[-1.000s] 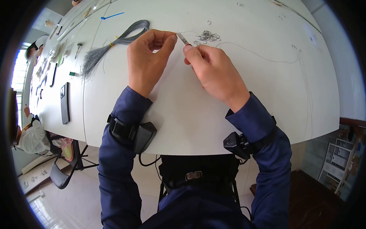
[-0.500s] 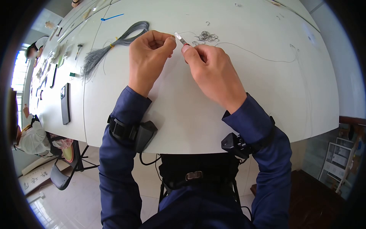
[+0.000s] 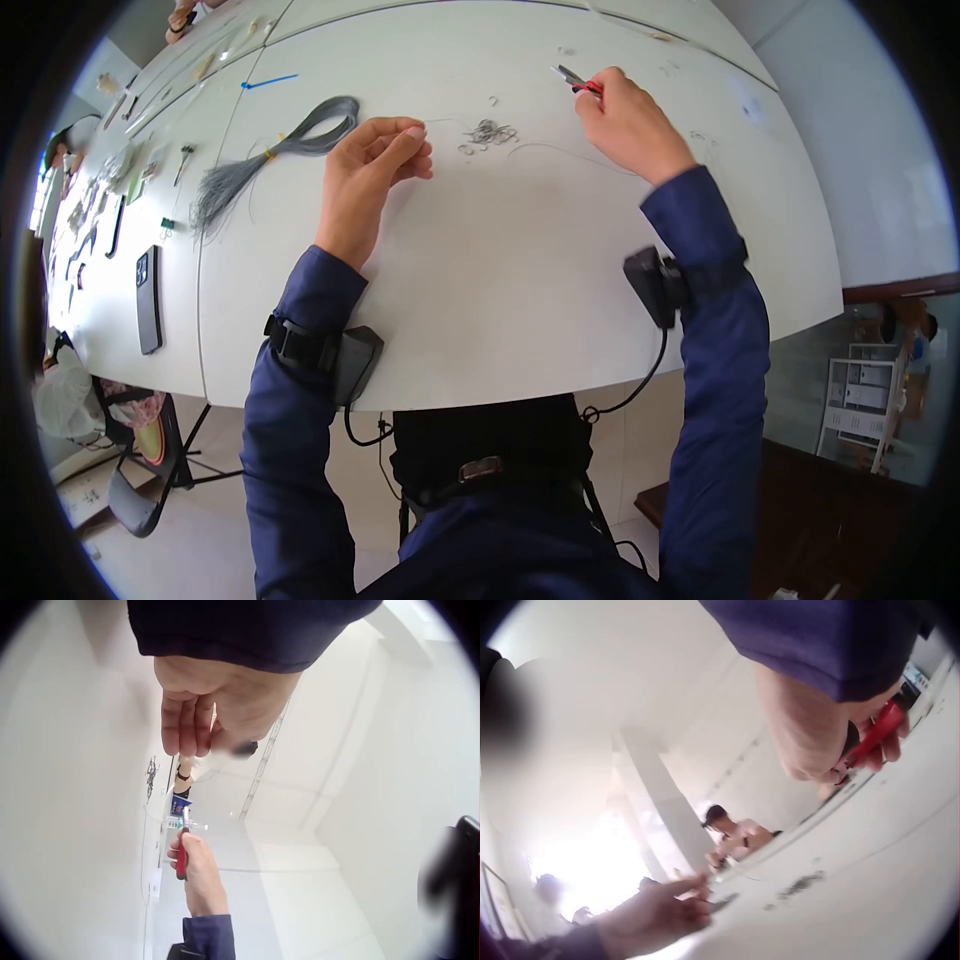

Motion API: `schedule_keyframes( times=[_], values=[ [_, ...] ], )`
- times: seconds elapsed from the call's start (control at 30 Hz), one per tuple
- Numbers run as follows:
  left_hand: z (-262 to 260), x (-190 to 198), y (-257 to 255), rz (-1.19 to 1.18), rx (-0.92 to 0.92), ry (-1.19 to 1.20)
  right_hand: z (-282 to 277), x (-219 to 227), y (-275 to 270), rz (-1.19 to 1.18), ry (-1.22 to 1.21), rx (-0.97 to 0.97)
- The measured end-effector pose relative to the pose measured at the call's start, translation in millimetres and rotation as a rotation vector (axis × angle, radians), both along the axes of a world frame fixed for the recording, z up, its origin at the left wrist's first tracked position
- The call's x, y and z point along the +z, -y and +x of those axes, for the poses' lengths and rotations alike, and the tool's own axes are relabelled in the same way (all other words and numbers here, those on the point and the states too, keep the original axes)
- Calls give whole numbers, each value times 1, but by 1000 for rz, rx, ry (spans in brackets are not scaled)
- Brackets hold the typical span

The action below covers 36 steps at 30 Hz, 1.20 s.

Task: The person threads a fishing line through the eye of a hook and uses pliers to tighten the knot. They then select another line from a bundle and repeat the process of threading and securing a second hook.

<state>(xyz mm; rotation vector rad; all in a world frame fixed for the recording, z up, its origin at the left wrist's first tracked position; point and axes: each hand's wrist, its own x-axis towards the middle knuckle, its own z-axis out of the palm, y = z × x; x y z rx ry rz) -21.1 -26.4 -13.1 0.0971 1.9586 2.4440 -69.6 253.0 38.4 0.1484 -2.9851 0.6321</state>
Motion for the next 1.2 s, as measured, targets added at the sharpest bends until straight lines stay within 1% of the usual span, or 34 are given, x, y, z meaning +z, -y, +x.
schedule_keyframes(
  times=[0.07,0.1,0.27,0.37,0.47,0.57,0.67,0.77,0.87,0.9,0.97,1.0,1.07,1.13,1.17,1.2],
  values=[
    [1,1,-1,15,10,-9,-34,-39,-27,288,-180,21],
    [1,1,-1,8,2,-13,-37,-44,-30,299,-164,15],
    [4,2,-5,-39,-40,-22,-40,-52,-29,320,-99,27],
    [6,3,-7,-49,-67,-17,-39,-55,-30,225,-82,52],
    [6,3,-6,-59,-83,-16,-35,-53,-27,190,-81,44],
    [6,4,-7,-64,-100,-10,-33,-47,-29,172,-24,55],
    [8,7,-7,-16,-167,13,-19,-40,-10,82,-396,201],
    [9,6,-7,73,-245,52,24,-5,46,-430,-18,392],
    [9,3,-4,124,-284,77,41,-1,61,-349,161,467],
    [9,4,-3,103,-275,79,42,4,62,-394,213,458],
    [9,5,-3,68,-257,83,45,16,58,-477,318,441],
    [9,4,-3,16,-222,68,49,18,54,-573,258,446],
    [7,1,-5,-86,-161,38,57,48,34,-626,276,479],
    [8,3,-6,-127,-104,8,74,74,12,-694,143,335],
    [9,4,-8,-144,-81,-7,80,80,-8,-758,60,292],
    [9,3,-9,-139,-76,-12,83,94,-38,-804,91,332]
  ],
)
